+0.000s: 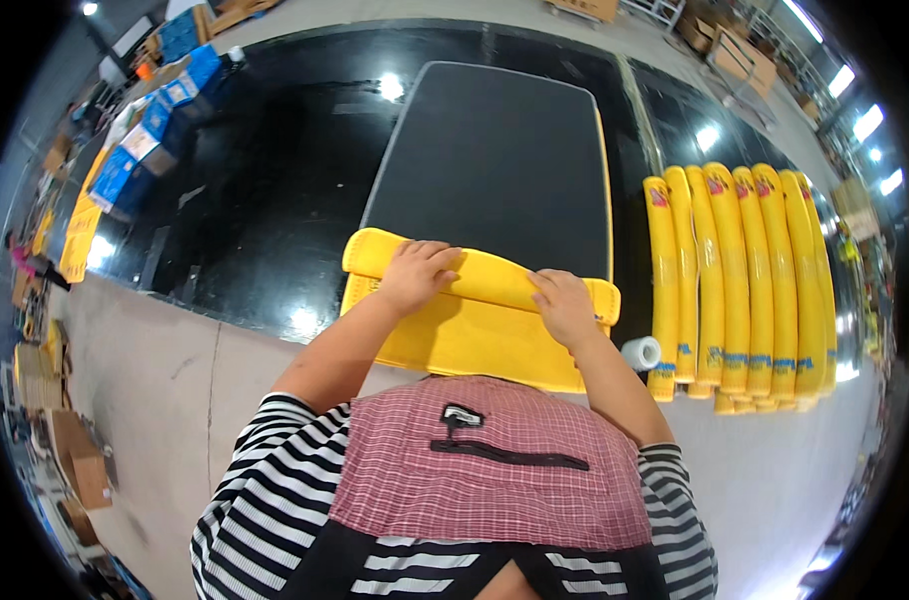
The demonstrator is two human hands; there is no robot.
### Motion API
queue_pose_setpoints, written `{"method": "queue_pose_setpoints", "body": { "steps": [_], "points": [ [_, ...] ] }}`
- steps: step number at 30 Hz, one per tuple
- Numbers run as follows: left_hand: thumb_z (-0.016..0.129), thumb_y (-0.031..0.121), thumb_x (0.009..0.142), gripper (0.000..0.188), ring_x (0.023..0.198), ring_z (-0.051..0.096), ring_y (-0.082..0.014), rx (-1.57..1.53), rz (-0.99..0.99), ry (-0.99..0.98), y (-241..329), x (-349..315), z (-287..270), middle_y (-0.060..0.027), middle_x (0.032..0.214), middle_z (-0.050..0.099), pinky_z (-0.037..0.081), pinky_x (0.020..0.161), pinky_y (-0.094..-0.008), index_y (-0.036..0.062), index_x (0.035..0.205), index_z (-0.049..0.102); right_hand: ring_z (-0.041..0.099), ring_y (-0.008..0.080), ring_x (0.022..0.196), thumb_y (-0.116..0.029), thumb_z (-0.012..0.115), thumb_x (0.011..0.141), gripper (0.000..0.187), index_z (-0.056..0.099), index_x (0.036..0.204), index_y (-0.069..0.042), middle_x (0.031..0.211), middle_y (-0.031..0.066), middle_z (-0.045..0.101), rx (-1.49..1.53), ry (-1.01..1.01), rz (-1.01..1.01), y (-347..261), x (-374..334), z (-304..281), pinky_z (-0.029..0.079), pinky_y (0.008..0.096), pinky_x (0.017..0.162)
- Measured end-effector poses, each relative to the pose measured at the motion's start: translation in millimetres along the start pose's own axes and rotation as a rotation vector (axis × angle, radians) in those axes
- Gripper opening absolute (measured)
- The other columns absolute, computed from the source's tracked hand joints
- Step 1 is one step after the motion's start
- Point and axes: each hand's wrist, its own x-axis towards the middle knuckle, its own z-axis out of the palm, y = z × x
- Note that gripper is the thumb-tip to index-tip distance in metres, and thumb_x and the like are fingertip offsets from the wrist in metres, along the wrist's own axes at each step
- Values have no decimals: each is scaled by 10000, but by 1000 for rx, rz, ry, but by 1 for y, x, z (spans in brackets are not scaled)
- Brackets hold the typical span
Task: The person wraps yellow foam mats with clear plastic film on a black table. They roll the film over the mat, smooth it down, and secure the edges with tape. The person repeats this process for multiple mats, stacking the finished ones to the side.
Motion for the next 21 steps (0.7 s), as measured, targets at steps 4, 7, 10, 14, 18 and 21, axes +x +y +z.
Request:
{"method": "queue_pose_setpoints", "body": {
  "steps": [4,7,10,14,18,21],
  "points": [
    [660,215,972,420,1254,553,-289,87,-26,10,26,-25,-4,-97,1312,627,345,1117,-470,170,1388,635,581,310,1185,-205,660,934,384,688,1299,-91,1215,96,655,-7,-2,-4,-18,-12,-5,448,448,1052],
    [655,208,972,424,1211,556,-275,91,-14,11,37,-43,0,-92,1239,619,347,1086,-472,182,1395,635,565,299,1101,-218,672,951,381,694,1314,-106,1132,97,629,31,1,-7,-38,-26,-3,443,448,998],
    [674,214,958,424,1154,556,-279,135,47,56,41,-60,9,-82,1174,607,362,1055,-461,194,1381,649,553,277,1032,-233,682,940,391,698,1317,-131,1049,77,593,23,-10,-32,-53,-34,-1,438,427,943],
    [710,211,926,357,1093,550,-286,107,34,64,42,-72,11,-74,1130,599,388,1020,-440,202,1282,712,545,247,962,-199,680,917,359,732,1269,-156,961,57,566,33,-29,-42,-60,-38,2,437,397,888],
    [744,201,877,262,1060,553,-271,31,17,59,42,-79,12,-51,1089,607,410,988,-424,195,1137,775,550,242,929,-164,650,917,269,771,1157,-147,914,47,560,67,-20,-64,-62,-42,4,446,385,860],
    [761,197,849,223,1012,571,-259,-39,36,66,41,-80,12,-34,1034,625,433,952,-416,166,1067,797,563,249,925,-160,636,914,209,777,1066,-132,907,43,567,119,2,-43,-65,-47,10,467,391,840]
  ]
}}
